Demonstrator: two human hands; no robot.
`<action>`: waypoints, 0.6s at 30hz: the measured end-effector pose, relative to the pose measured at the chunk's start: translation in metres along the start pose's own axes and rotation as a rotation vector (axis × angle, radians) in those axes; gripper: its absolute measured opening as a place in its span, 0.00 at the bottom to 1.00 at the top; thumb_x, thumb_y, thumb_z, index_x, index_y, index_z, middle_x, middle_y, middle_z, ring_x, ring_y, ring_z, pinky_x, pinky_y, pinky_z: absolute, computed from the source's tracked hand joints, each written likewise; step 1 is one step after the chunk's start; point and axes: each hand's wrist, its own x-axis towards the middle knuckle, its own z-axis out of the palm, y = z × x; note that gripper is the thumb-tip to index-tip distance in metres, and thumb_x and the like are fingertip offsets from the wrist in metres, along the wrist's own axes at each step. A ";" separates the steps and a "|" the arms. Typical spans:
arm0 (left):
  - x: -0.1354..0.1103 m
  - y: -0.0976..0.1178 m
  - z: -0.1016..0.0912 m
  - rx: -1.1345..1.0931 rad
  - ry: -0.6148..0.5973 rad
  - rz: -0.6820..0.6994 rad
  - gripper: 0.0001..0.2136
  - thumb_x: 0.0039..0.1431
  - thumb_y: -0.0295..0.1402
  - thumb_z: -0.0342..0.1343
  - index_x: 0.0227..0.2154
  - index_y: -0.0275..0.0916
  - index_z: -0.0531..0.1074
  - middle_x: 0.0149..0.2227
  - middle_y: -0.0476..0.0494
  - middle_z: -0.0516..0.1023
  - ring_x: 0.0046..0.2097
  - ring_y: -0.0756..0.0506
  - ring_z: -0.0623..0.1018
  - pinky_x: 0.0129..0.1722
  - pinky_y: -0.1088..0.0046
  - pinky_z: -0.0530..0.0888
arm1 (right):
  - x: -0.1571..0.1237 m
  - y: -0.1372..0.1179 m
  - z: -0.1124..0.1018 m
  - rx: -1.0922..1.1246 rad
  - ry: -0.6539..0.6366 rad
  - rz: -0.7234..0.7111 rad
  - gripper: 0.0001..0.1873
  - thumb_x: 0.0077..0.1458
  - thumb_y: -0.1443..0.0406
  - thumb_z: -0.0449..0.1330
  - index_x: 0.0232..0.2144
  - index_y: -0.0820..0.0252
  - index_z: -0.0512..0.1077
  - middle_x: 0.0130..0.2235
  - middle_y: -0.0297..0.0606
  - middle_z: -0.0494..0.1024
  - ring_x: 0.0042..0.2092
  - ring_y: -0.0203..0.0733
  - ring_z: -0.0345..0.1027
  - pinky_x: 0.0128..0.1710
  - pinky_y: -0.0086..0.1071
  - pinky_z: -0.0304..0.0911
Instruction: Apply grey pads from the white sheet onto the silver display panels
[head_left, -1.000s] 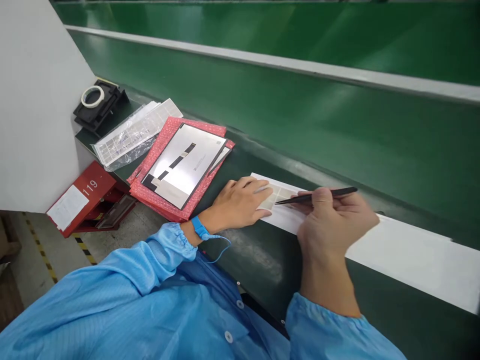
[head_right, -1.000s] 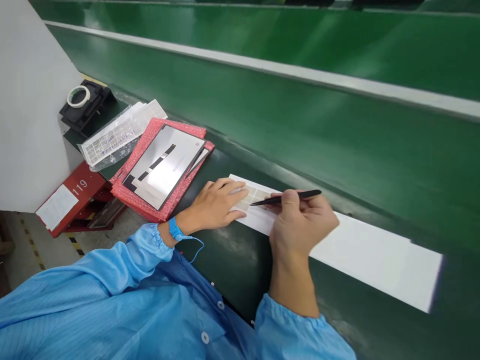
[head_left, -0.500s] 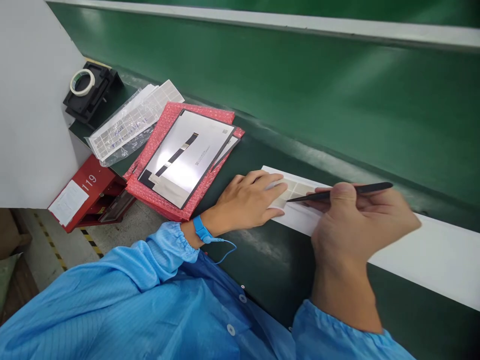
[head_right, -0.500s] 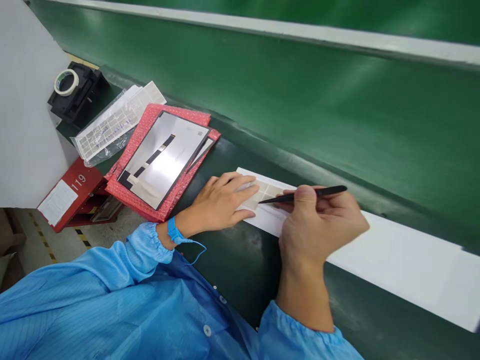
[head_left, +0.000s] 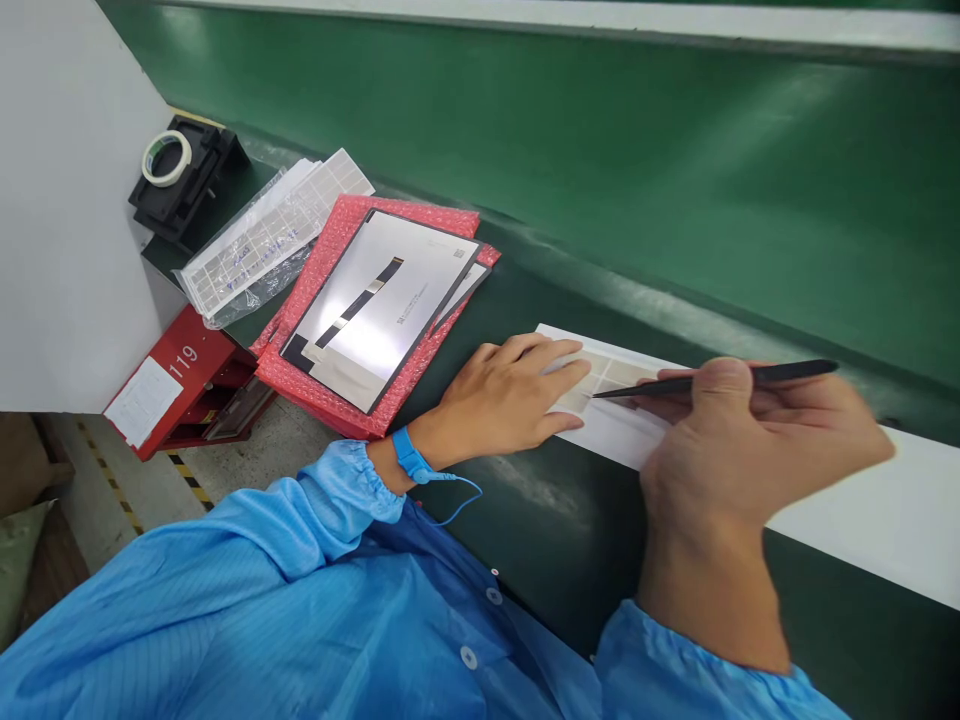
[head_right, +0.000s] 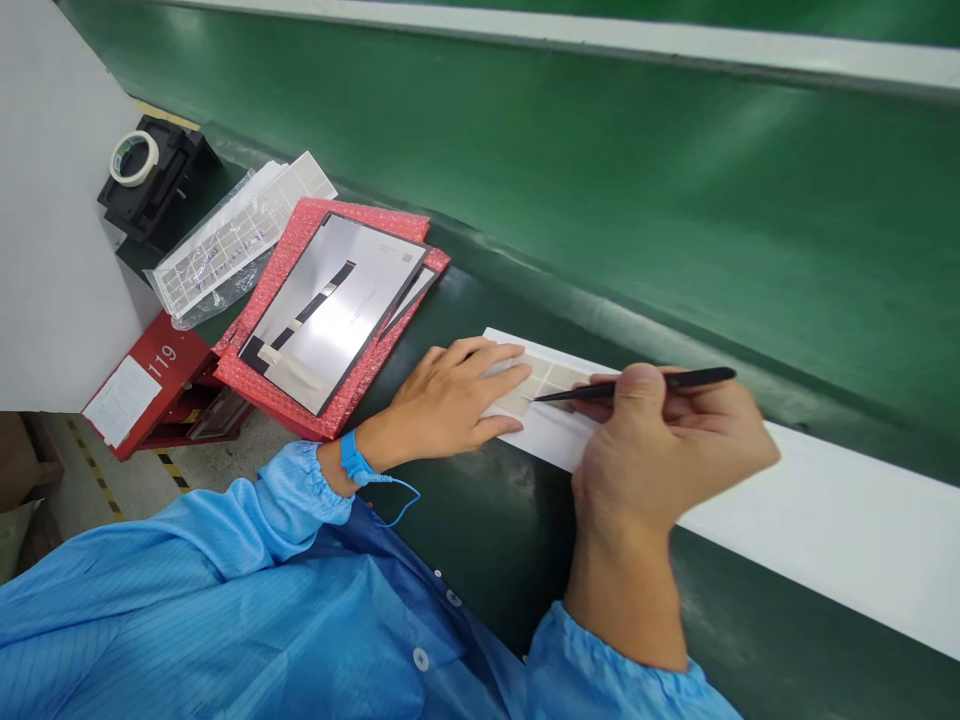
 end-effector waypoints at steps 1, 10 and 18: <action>0.000 0.000 0.000 0.001 -0.003 -0.002 0.25 0.77 0.41 0.59 0.71 0.40 0.71 0.77 0.42 0.67 0.77 0.37 0.63 0.71 0.54 0.71 | 0.000 0.000 0.000 0.002 0.004 -0.007 0.19 0.41 0.55 0.65 0.31 0.62 0.68 0.27 0.40 0.70 0.28 0.49 0.73 0.23 0.36 0.74; -0.001 0.002 -0.001 0.016 0.009 0.011 0.24 0.77 0.40 0.58 0.70 0.41 0.72 0.77 0.41 0.67 0.76 0.37 0.65 0.68 0.54 0.73 | -0.005 -0.001 0.001 -0.066 -0.050 -0.038 0.17 0.43 0.55 0.66 0.29 0.64 0.73 0.30 0.43 0.73 0.29 0.47 0.73 0.29 0.36 0.77; 0.004 -0.011 0.012 -0.014 0.040 0.012 0.26 0.75 0.42 0.60 0.71 0.42 0.71 0.77 0.41 0.67 0.76 0.37 0.64 0.70 0.53 0.71 | -0.004 0.004 0.004 0.009 -0.045 -0.019 0.18 0.44 0.55 0.65 0.30 0.64 0.70 0.28 0.44 0.72 0.26 0.46 0.70 0.23 0.34 0.72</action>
